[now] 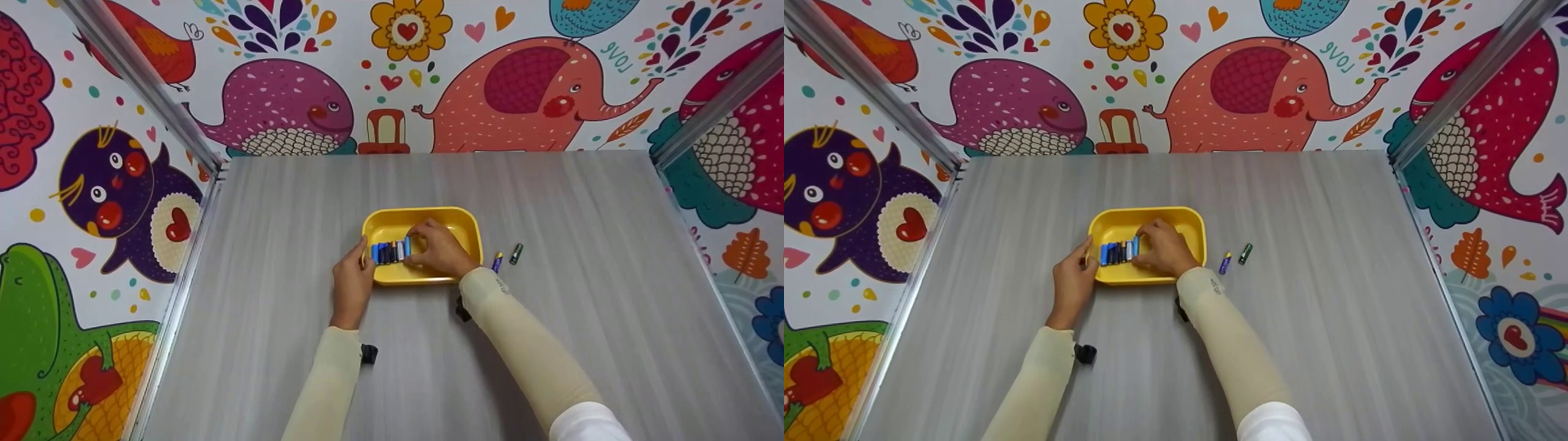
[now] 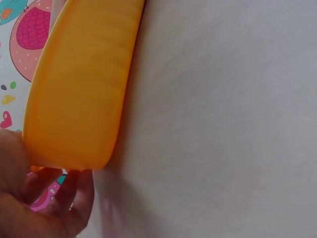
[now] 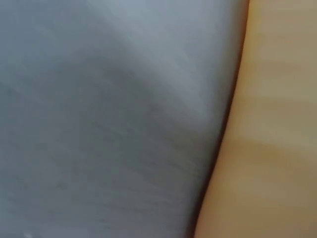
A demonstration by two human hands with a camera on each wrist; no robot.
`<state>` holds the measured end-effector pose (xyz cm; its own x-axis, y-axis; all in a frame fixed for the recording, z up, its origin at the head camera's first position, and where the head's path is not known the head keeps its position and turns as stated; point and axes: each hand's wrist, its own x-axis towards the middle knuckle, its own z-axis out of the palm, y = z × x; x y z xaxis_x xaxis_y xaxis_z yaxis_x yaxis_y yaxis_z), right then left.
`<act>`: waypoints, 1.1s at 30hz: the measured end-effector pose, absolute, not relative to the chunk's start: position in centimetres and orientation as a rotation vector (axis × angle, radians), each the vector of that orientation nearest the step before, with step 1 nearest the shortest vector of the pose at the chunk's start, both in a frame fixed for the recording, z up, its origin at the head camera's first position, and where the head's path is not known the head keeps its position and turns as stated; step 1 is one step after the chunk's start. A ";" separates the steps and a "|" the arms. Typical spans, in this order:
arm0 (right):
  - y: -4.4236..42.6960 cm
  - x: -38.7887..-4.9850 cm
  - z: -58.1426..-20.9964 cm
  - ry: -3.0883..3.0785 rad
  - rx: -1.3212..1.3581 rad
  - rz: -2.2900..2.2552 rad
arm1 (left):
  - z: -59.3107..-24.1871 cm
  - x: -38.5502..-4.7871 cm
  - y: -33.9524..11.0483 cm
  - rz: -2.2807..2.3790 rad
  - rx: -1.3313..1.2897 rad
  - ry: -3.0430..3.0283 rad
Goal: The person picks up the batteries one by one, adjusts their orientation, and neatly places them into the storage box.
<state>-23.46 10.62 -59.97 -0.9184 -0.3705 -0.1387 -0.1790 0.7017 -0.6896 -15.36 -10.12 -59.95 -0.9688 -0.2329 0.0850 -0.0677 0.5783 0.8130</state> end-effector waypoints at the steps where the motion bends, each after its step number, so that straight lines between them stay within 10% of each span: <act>1: 10.6 -23.5 -60.0 2.655 -0.451 -1.011 | -59.9 -15.4 -10.1 -1.332 0.261 -2.629; 33: 10.5 -23.1 -60.3 2.753 -0.575 -0.832 | -60.0 -15.5 -10.0 -1.346 0.281 -2.643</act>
<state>-23.14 10.47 -60.32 -0.9023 -0.4227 -0.0850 -0.3049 0.7650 -0.5673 -15.52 -10.00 -59.95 -0.9692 -0.2391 0.0587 -0.0932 0.5770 0.8114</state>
